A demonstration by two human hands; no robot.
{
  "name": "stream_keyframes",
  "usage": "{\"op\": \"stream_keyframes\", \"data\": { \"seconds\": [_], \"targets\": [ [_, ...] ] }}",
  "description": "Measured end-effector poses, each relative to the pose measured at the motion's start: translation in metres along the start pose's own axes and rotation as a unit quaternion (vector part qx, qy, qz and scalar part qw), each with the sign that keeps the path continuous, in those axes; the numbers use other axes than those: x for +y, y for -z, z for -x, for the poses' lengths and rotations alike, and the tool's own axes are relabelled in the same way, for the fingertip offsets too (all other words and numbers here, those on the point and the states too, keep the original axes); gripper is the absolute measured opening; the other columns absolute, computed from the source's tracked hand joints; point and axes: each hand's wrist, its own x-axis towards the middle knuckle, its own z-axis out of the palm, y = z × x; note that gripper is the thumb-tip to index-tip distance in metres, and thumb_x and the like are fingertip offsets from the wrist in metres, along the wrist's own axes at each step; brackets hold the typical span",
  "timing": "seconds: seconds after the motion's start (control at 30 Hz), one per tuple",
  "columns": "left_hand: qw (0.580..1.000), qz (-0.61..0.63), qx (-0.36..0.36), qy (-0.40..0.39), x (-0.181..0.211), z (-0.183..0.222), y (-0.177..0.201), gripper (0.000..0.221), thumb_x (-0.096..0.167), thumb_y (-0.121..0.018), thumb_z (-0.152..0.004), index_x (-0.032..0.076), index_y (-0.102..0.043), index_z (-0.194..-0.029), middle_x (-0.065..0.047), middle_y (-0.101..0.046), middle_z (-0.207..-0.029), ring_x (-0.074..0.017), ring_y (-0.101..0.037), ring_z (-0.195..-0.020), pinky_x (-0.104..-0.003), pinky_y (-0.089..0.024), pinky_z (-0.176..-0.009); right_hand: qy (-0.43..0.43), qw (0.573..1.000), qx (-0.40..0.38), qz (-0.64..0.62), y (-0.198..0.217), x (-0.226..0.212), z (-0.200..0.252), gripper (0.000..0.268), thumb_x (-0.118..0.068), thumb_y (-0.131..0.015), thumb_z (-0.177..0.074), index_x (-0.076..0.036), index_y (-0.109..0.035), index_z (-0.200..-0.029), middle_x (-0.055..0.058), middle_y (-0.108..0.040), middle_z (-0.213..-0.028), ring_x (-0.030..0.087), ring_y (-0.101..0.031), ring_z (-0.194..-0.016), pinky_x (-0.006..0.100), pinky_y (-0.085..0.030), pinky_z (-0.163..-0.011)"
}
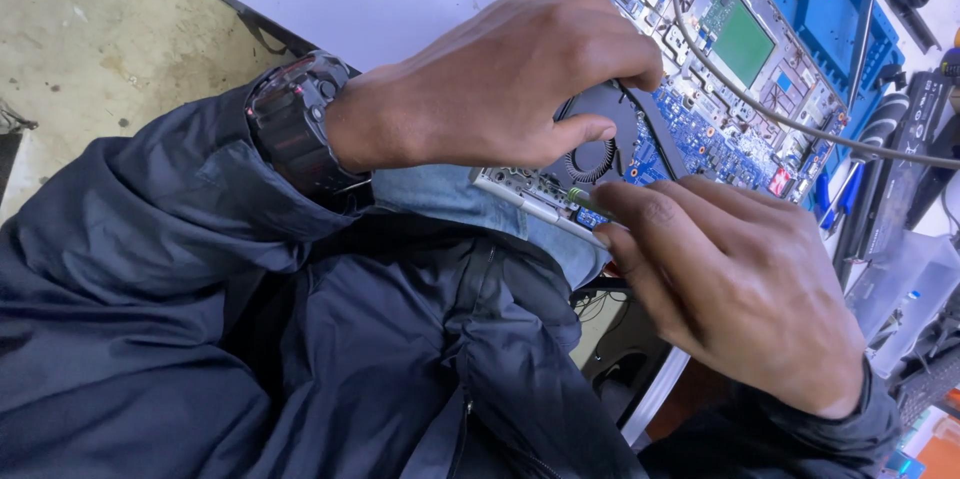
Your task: Technician disassembling a laptop motherboard by carefully disconnecting ribbon cables and removing the cooling fan using prying tools.
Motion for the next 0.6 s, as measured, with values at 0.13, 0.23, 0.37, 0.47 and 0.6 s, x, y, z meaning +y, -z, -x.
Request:
{"op": "stream_keyframes", "data": {
  "seconds": [0.13,0.23,0.37,0.47,0.6],
  "targets": [
    [1.0,0.001,-0.011,0.009,0.0,0.001,-0.001,0.038,0.019,-0.086,-0.096,0.007,-0.063,-0.123,-0.015,-0.067,-0.118,-0.0397,-0.062,-0.11,-0.058,-0.05,-0.101,-0.069,0.953,-0.039,0.291,0.001,-0.006,0.012,0.051,-0.062,-0.052,-0.112,-0.015,-0.068,-0.121,-0.001,-0.07,-0.087,0.017,-0.063,-0.066,0.031,-0.046,-0.054],
    [1.0,0.002,-0.005,0.002,0.0,0.0,-0.001,0.036,0.018,-0.087,-0.093,0.005,-0.065,-0.118,-0.015,-0.07,-0.113,-0.0387,-0.064,-0.104,-0.055,-0.051,-0.092,-0.07,0.945,-0.106,0.302,0.002,-0.005,0.011,0.059,-0.059,-0.058,-0.122,-0.025,-0.045,-0.075,-0.006,-0.05,-0.061,0.015,-0.052,-0.054,0.031,-0.041,-0.05],
    [1.0,0.008,-0.005,0.013,0.0,0.003,-0.002,0.037,0.016,-0.086,-0.097,0.005,-0.063,-0.123,-0.016,-0.067,-0.119,-0.0405,-0.063,-0.111,-0.058,-0.053,-0.1,0.062,0.963,-0.093,0.246,0.006,-0.002,-0.005,0.026,-0.026,-0.064,-0.113,-0.013,-0.054,-0.093,0.001,-0.053,-0.071,0.015,-0.049,-0.057,0.032,-0.045,-0.052],
    [1.0,0.008,-0.008,0.008,0.0,0.002,-0.002,0.037,0.016,-0.086,-0.096,0.005,-0.064,-0.123,-0.016,-0.068,-0.118,-0.0399,-0.063,-0.11,-0.057,-0.053,-0.098,0.132,0.968,-0.068,0.202,0.009,-0.001,-0.016,0.009,-0.004,-0.066,-0.105,-0.008,-0.059,-0.108,0.006,-0.059,-0.091,0.019,-0.055,-0.066,0.033,-0.05,-0.055],
    [1.0,0.007,-0.002,0.0,0.001,0.0,0.002,0.037,0.016,-0.088,-0.092,0.003,-0.066,-0.118,-0.016,-0.071,-0.112,-0.038,-0.065,-0.103,-0.053,-0.051,-0.09,0.102,0.975,-0.103,0.168,0.014,0.012,-0.009,0.044,-0.031,-0.066,-0.098,-0.014,-0.055,-0.136,0.007,-0.068,-0.132,0.027,-0.073,-0.104,0.041,-0.064,-0.08]
  ]
}}
